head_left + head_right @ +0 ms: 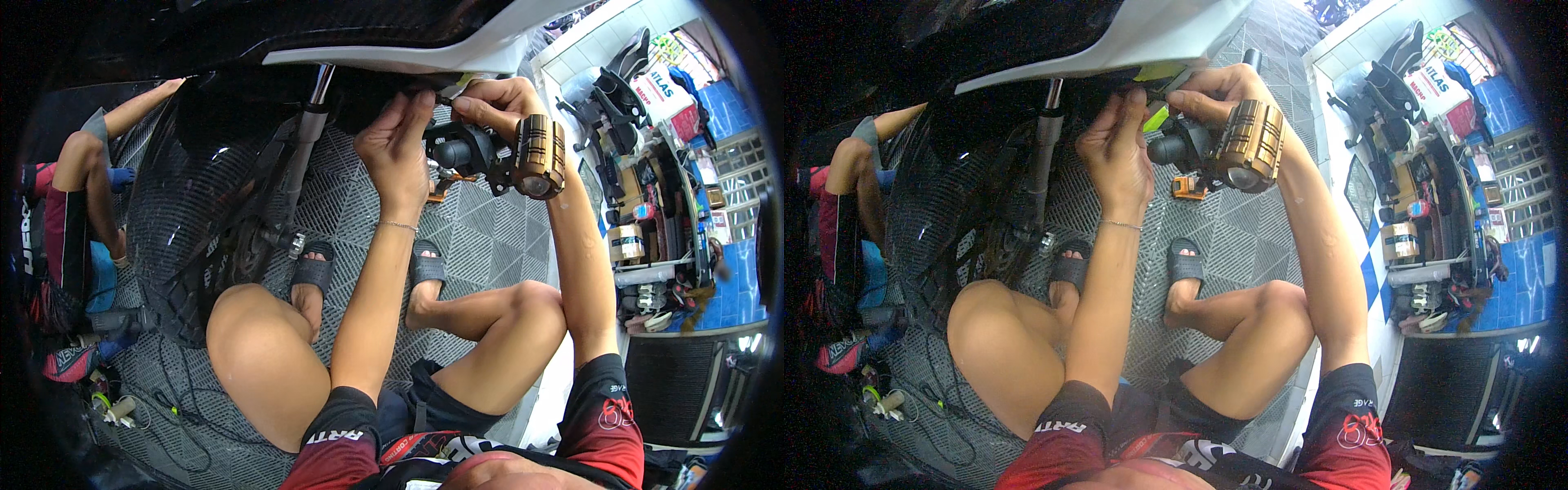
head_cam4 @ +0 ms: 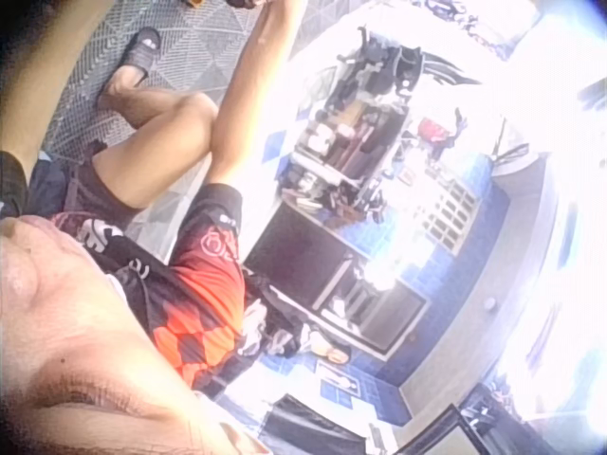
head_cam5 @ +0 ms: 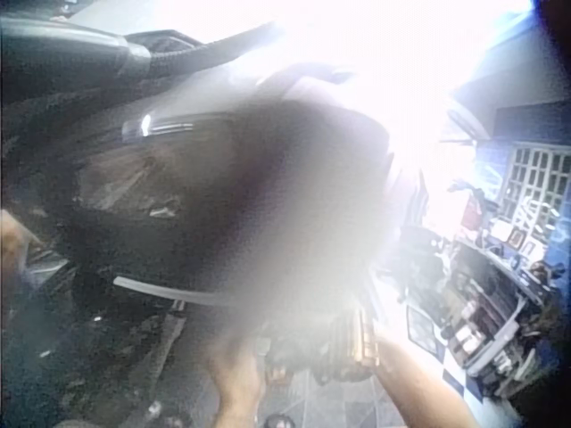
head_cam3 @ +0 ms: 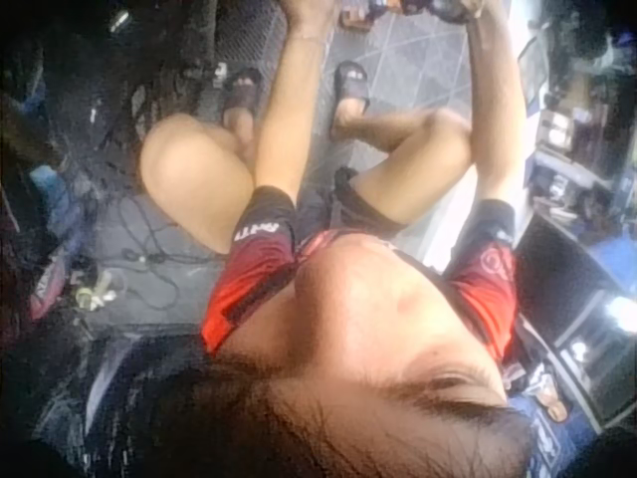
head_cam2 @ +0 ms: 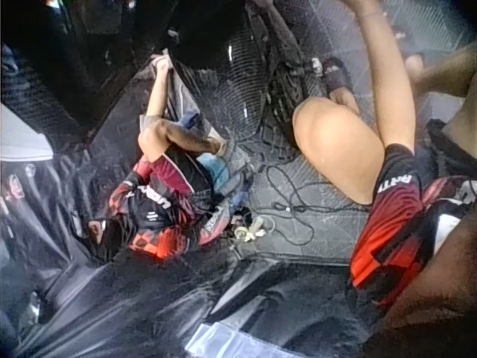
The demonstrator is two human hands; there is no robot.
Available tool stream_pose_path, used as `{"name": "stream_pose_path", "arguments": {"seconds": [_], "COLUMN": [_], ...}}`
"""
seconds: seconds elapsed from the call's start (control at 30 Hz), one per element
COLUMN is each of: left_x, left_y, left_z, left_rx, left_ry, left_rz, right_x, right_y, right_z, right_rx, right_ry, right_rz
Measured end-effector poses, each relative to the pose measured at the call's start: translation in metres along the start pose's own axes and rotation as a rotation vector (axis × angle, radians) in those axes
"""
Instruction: The person sits on the floor and installs a black crash bar onto the front frame of a white Honda motorcycle. They align the bar, insert bolts, and use a cordless impact driver to tighten the fasteners, securing the bar to the frame.
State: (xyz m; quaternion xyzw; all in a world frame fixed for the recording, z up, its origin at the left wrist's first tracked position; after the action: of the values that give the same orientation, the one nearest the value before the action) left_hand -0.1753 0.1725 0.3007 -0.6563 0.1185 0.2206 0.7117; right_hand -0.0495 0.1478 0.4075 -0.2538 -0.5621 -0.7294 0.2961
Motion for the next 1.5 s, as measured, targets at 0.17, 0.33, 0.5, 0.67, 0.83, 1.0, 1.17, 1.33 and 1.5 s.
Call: {"name": "stream_pose_path", "arguments": {"seconds": [0.17, 0.33, 0.5, 0.67, 0.83, 1.0, 1.17, 1.33, 1.5], "left_x": [0.009, 0.012, 0.000, -0.012, -0.012, -0.006, -0.008, -0.009, -0.026], "left_y": [0.007, 0.005, 0.007, 0.020, 0.025, 0.019, 0.010, 0.006, 0.018], "left_z": [0.006, 0.003, 0.004, 0.018, 0.026, 0.025, 0.020, 0.021, 0.032], "left_rx": [0.093, 0.045, 0.156, 0.271, 0.299, 0.274, 0.226, 0.247, 0.351], "left_ry": [-0.073, -0.027, -0.064, 0.046, 0.067, 0.050, -0.038, -0.137, -0.205], "left_rz": [0.023, 0.018, 0.084, 0.179, 0.233, 0.286, 0.208, 0.325, 0.410], "right_x": [0.001, 0.012, 0.002, -0.007, -0.005, -0.004, 0.027, -0.003, 0.008], "right_y": [0.008, 0.011, 0.013, 0.009, 0.007, 0.011, 0.007, 0.020, 0.007], "right_z": [0.003, 0.007, 0.010, 0.009, 0.015, 0.017, 0.010, 0.014, 0.009], "right_rx": [0.108, 0.194, 0.212, 0.214, 0.228, 0.275, 0.256, 0.298, 0.220], "right_ry": [-0.018, -0.079, 0.149, -0.042, -0.146, -0.186, -0.301, -0.098, -0.152], "right_rz": [-0.082, -0.082, -0.212, -0.105, -0.064, 0.026, 0.078, -0.136, -0.167]}}
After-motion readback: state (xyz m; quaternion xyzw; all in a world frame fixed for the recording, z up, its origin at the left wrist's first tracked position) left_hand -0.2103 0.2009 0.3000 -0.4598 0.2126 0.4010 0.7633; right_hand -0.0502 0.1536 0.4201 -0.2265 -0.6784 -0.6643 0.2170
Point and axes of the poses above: each hand's wrist, its own z-axis towards the middle knuckle, its own y-axis out of the back of the hand, x = y × z, the point moved 1 cm from there along z, towards the middle knuckle, and after that the axes turned 6 degrees about -x, right-handed, at the moved point
